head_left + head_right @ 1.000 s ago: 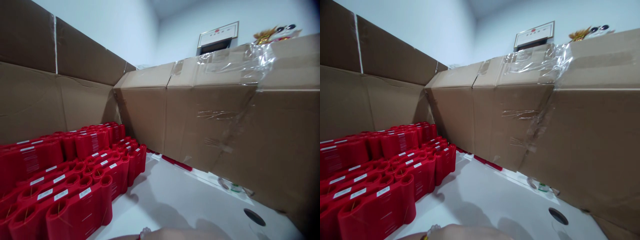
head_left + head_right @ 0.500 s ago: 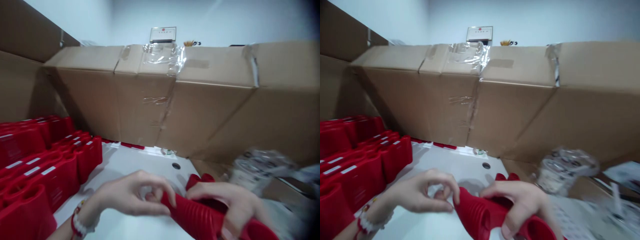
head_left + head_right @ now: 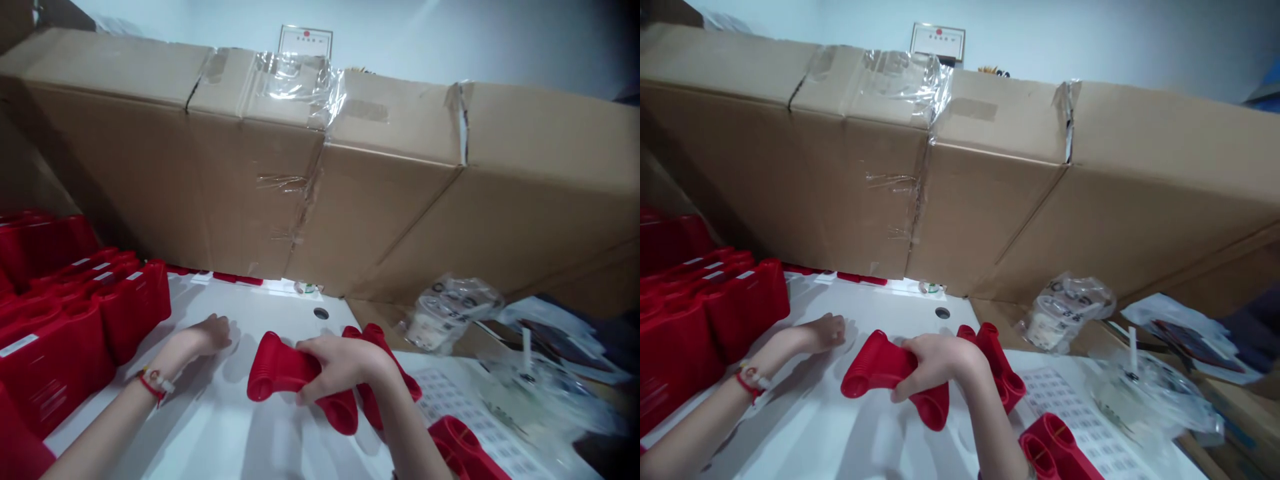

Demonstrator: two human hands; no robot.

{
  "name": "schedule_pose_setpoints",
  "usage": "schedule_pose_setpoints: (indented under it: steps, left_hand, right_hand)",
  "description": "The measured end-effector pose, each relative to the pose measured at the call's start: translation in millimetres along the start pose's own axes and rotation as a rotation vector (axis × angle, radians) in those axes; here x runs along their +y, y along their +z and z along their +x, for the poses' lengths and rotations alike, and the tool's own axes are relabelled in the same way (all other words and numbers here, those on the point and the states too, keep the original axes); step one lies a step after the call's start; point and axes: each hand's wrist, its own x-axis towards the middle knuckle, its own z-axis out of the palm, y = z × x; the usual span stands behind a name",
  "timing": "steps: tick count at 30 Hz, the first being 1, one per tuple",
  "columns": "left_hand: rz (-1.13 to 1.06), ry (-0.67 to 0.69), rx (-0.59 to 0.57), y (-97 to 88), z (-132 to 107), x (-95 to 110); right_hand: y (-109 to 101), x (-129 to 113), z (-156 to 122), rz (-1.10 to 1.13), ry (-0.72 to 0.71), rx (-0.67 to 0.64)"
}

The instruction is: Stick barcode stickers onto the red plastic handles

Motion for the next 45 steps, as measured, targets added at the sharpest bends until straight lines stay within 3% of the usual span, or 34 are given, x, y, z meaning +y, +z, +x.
schedule_pose_setpoints:
  steps: [3, 7, 11, 16, 20, 24, 32, 45]
  left_hand:
    - [0.059, -0.009, 0.05, -2.1, 1, -11]
    - [0.051, -0.047, 0.219, -7.6, -4, -16]
    - [-0.091, 0.012, 0.353, -10.5, -3, -3]
    - [-0.344, 0.199, 0.329, 7.5, 6, 23]
    - [-0.513, 0.254, 0.344, 30.9, 14, 32]
    - [-0.644, 0.287, 0.336, 41.4, 17, 29]
    - [-0.839, 0.323, 0.171, 41.9, 18, 16]
    - [-0.925, 0.29, 0.035, 34.8, 11, 17]
  right_hand:
    - [11, -6, 1, -0.081, 0.025, 0.128]
    - [28, -17, 20, -0.223, 0.075, 0.318]
    - [49, -22, 68, -0.388, 0.197, 0.524]
    - [70, -13, 113, -0.474, 0.262, 0.624]
    - [79, -7, 120, -0.491, 0.248, 0.628]
    - [75, 0, 114, -0.443, 0.186, 0.57]
    - [48, 9, 92, -0.251, 0.039, 0.464]
    - [55, 35, 102, 0.1, -0.052, 0.394]
